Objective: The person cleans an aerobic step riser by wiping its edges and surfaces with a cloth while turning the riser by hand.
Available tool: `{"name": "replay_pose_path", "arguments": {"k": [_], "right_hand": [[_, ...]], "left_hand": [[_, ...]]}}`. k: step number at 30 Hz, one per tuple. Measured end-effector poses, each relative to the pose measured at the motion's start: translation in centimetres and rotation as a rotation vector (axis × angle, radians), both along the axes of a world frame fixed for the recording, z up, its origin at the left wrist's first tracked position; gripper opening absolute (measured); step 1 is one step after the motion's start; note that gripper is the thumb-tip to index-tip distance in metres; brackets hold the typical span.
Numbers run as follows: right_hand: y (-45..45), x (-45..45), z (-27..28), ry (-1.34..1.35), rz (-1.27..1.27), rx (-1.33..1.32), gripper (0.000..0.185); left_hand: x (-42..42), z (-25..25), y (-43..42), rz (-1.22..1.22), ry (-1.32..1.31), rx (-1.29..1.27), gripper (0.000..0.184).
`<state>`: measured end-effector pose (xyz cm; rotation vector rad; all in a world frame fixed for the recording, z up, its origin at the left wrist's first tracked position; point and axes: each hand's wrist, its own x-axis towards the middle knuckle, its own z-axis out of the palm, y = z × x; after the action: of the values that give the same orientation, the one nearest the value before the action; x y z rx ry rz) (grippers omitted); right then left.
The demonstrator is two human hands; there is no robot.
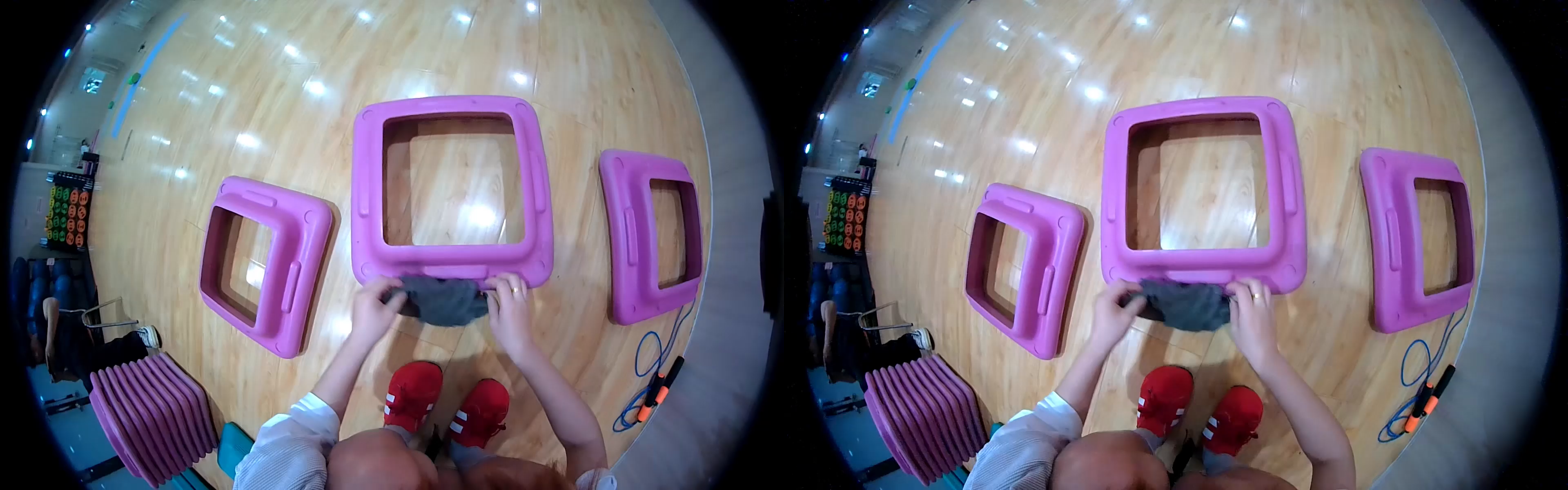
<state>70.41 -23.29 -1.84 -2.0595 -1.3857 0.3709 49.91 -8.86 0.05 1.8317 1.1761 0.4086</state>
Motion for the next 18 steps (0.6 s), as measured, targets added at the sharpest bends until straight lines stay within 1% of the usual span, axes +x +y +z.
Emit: {"name": "replay_pose_path", "arguments": {"k": [1,3,4,5,7,8,9,10,11,12,13,14,15,17,18], "right_hand": [[0.3,-0.1,0.6,-0.002,-0.003,-0.015,0.042],[1.6,-0.6,1.8,-0.048,-0.076,-0.037,0.041],[1.8,-1.4,1.2,-0.098,-0.072,-0.111,0.044],[1.9,-2.1,1.1,-0.111,-0.067,-0.114,0.044],[1.9,-3.1,0.9,-0.083,0.126,-0.437,0.046],[1.2,-3.4,-0.7,-0.088,0.126,-0.438,0.046],[0.2,-4.0,-3.0,-0.001,0.156,-0.321,0.048],[-0.4,-4.7,-3.6,0.093,0.18,-0.206,0.05],[-0.9,-4.9,-4.1,0.103,0.174,-0.212,0.05],[-1.0,-5.0,-3.5,0.406,0.13,-0.184,0.051],[-1.1,-5.0,-2.8,0.706,0.079,-0.148,0.051],[-1.0,-5.2,-1.9,0.706,0.059,-0.087,0.055],[-0.9,-5.4,-1.7,0.708,0.046,-0.085,0.055],[-0.7,-5.2,-1.5,0.856,-0.037,-0.034,0.048],[-0.6,-4.8,-2.0,0.855,-0.05,-0.029,0.048]], "left_hand": [[-0.3,-0.2,0.8,0.042,0.006,0.02,0.017],[0.3,-0.3,1.7,0.183,-0.146,-0.1,0.017],[1.2,0.2,1.5,0.196,-0.21,-0.159,0.019],[2.1,0.6,0.9,0.201,-0.222,-0.163,0.019],[3.7,1.1,-0.5,-0.015,-0.082,-0.409,0.021],[3.7,-0.2,-1.7,-0.139,-0.071,-0.391,0.022],[4.0,0.4,-2.4,-0.271,-0.088,-0.395,0.018],[4.0,1.0,-2.8,-0.318,-0.035,-0.387,0.016],[4.0,1.2,-3.0,-0.367,0.017,-0.376,0.014],[3.7,1.0,-3.1,-0.376,0.026,-0.383,0.014],[3.4,0.8,-3.0,-0.299,-0.054,-0.474,0.012],[3.2,0.6,-3.0,-0.219,-0.136,-0.561,0.011],[3.3,0.9,-2.9,-0.231,-0.132,-0.565,0.011],[3.8,1.6,-2.8,-0.21,-0.127,-0.646,0.009],[3.9,1.5,-3.0,-0.144,-0.137,-0.689,0.009]]}}
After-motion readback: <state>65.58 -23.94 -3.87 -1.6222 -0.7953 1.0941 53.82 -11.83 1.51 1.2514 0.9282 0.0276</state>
